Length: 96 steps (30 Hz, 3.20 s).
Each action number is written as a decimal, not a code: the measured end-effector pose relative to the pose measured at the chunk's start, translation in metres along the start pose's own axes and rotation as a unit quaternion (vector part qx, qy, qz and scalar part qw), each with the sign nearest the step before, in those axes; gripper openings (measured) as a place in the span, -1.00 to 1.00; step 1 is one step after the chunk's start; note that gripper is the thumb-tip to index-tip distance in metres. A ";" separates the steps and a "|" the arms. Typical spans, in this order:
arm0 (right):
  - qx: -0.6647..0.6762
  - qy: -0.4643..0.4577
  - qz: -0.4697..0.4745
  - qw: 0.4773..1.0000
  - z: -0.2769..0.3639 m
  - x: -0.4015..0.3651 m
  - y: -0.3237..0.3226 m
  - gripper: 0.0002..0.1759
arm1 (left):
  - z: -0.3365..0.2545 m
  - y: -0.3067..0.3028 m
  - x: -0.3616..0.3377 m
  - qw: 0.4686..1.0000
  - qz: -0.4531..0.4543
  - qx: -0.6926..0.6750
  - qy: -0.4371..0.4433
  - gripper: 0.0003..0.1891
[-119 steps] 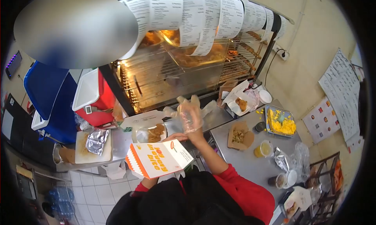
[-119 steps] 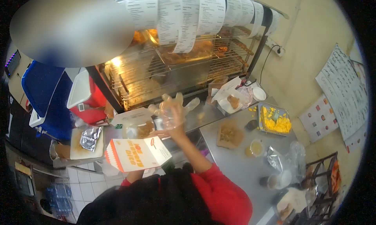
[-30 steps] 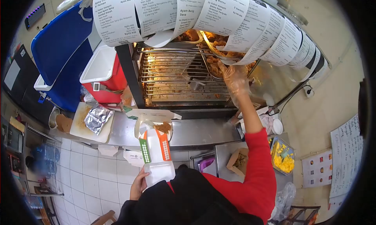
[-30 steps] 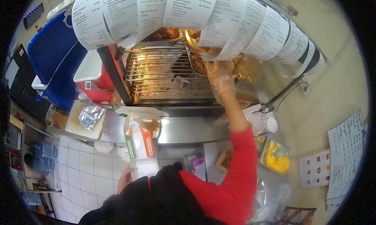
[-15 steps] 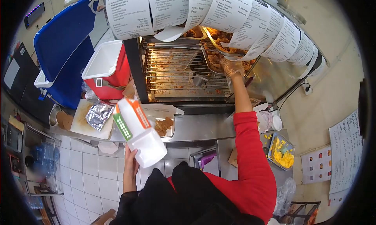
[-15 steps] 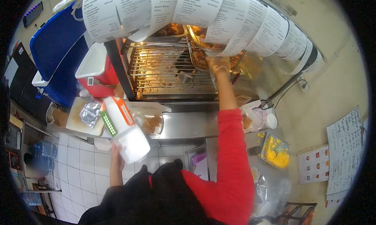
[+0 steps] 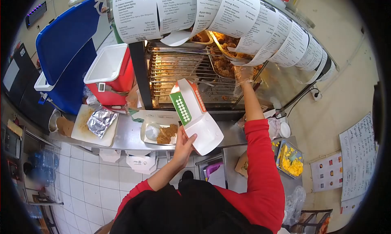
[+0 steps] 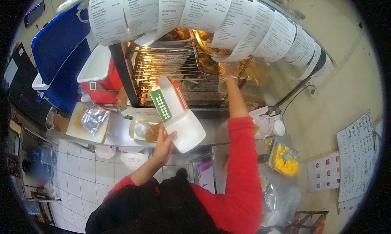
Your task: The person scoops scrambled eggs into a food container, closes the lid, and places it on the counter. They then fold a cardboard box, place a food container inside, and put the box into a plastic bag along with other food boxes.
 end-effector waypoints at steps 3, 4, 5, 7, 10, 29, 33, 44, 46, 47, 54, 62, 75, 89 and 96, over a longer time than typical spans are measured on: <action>-0.012 -0.001 -0.018 1.000 0.006 -0.002 -0.015 -0.64 | 0.010 0.002 0.021 1.000 -0.014 -0.026 0.011 -0.49; -0.014 -0.001 -0.021 1.000 0.008 -0.003 -0.018 -0.64 | 0.010 0.003 0.027 0.999 -0.012 -0.032 0.030 -0.51; -0.017 0.002 -0.024 1.000 0.008 -0.006 -0.022 -0.64 | 0.014 0.002 0.032 0.999 -0.014 -0.036 0.029 -0.51; -0.024 0.005 -0.030 0.999 0.016 -0.012 -0.036 -0.64 | 0.017 0.004 0.038 0.998 -0.019 -0.047 0.026 -0.51; 0.015 0.047 -0.023 0.999 0.025 -0.014 -0.050 -0.64 | 0.020 0.007 0.042 0.997 -0.024 -0.068 0.031 -0.51; 0.507 0.039 0.364 0.780 0.163 -0.087 -0.149 -0.57 | -0.003 0.007 0.020 0.979 -0.030 -0.176 0.093 -0.56; 0.095 -0.052 0.048 0.993 0.086 -0.014 -0.111 -0.62 | -0.011 0.000 0.009 0.979 -0.043 -0.171 0.100 -0.54; -0.200 0.100 0.046 0.974 -0.037 0.003 0.031 -0.60 | -0.023 -0.011 -0.006 0.975 -0.045 -0.187 0.116 -0.55; -0.222 0.074 0.046 0.971 -0.042 0.002 0.040 -0.58 | -0.021 -0.015 -0.004 0.972 -0.043 -0.197 0.117 -0.56; -0.233 0.063 0.045 0.969 -0.045 0.003 0.043 -0.58 | -0.021 -0.016 -0.002 0.972 -0.034 -0.202 0.115 -0.55; -0.118 0.064 -0.050 0.990 0.011 0.007 -0.035 -0.53 | -0.022 -0.011 -0.002 0.977 -0.034 -0.193 0.082 -0.56; -0.002 -0.145 -0.177 0.973 0.048 -0.004 -0.062 -0.61 | -0.011 -0.006 0.010 0.982 -0.026 -0.178 0.053 -0.60; 0.196 -0.331 -0.047 0.922 0.150 -0.044 -0.162 -0.88 | 0.004 0.012 0.033 0.989 -0.007 -0.146 0.020 -0.66; 0.757 0.182 0.332 0.533 0.184 -0.116 -0.089 -0.65 | 0.019 0.010 0.042 0.968 0.059 -0.237 -0.051 -0.52; 0.663 0.252 0.088 0.700 0.103 -0.056 -0.104 -0.58 | 0.038 -0.042 0.042 0.992 -0.084 -0.099 0.011 -0.50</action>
Point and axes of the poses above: each hand's wrist, its own x-axis towards the middle knuckle, its own y-axis out of the palm, z = x × y, the point moved 7 cm from there along x, towards the middle knuckle, and after that the axes turned 5 degrees about -y, right-handed, at the moved point
